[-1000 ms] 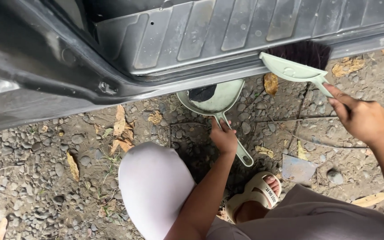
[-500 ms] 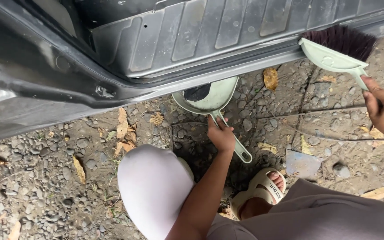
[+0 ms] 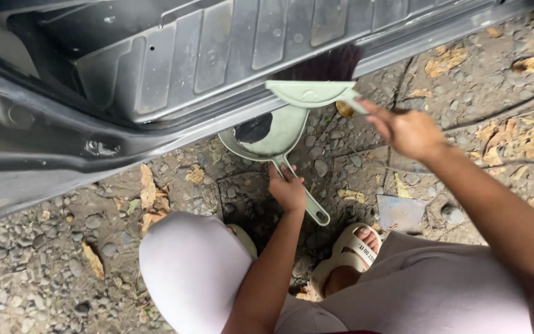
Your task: Sweeping dirt and debris from the car door sill and interior floor using a hand brush and dustpan.
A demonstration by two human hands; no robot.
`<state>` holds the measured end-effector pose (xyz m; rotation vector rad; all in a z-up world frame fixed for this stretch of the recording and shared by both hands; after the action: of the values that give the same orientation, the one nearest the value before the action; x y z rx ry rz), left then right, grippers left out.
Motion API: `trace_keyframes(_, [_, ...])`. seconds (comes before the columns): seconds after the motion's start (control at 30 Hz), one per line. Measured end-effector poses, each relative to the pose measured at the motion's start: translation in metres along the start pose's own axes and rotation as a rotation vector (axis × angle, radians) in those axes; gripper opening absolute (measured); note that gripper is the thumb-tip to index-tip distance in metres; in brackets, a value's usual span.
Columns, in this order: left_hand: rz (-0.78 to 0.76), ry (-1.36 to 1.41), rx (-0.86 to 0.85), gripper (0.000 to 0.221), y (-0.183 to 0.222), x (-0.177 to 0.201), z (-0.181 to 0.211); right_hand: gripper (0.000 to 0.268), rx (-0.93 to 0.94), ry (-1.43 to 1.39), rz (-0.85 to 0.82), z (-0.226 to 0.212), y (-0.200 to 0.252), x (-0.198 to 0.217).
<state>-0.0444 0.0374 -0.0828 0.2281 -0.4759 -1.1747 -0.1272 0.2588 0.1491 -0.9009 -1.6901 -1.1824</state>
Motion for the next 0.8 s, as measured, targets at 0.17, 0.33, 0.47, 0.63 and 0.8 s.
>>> trace_keyframes(0.17, [0.015, -0.001, 0.052, 0.037, 0.001, 0.009, 0.010, 0.048, -0.318, -0.092, -0.223, 0.073, 0.004, -0.006])
trace_keyframes(0.33, [0.026, -0.018, 0.011, 0.033, 0.003, 0.016, 0.022, 0.048, -0.429, -0.049, -0.075, 0.173, 0.038, -0.037])
trace_keyframes(0.47, [0.031, 0.056, 0.000, 0.031, 0.008, 0.016, 0.020, 0.044, -0.194, 0.288, 0.451, 0.227, 0.071, -0.056])
trace_keyframes(0.63, [-0.002, 0.033, -0.045, 0.034, 0.005, 0.006, 0.020, 0.048, -0.494, -0.143, 0.039, 0.123, 0.047, -0.024])
trace_keyframes(0.8, [0.009, 0.072, -0.055, 0.029, 0.010, 0.003, 0.020, 0.054, -0.326, -0.226, -0.359, 0.008, 0.014, -0.014])
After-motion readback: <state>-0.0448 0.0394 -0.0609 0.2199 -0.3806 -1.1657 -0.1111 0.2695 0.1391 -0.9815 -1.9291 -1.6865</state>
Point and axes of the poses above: each hand's wrist, its own y-axis away from the middle knuckle, its own x-axis out of the back of the hand, z = x × y, the point moved 6 cm from there along -y, towards the middle knuckle, and after that the axes turned 8 degrees about -z, right-handed, at the moved point
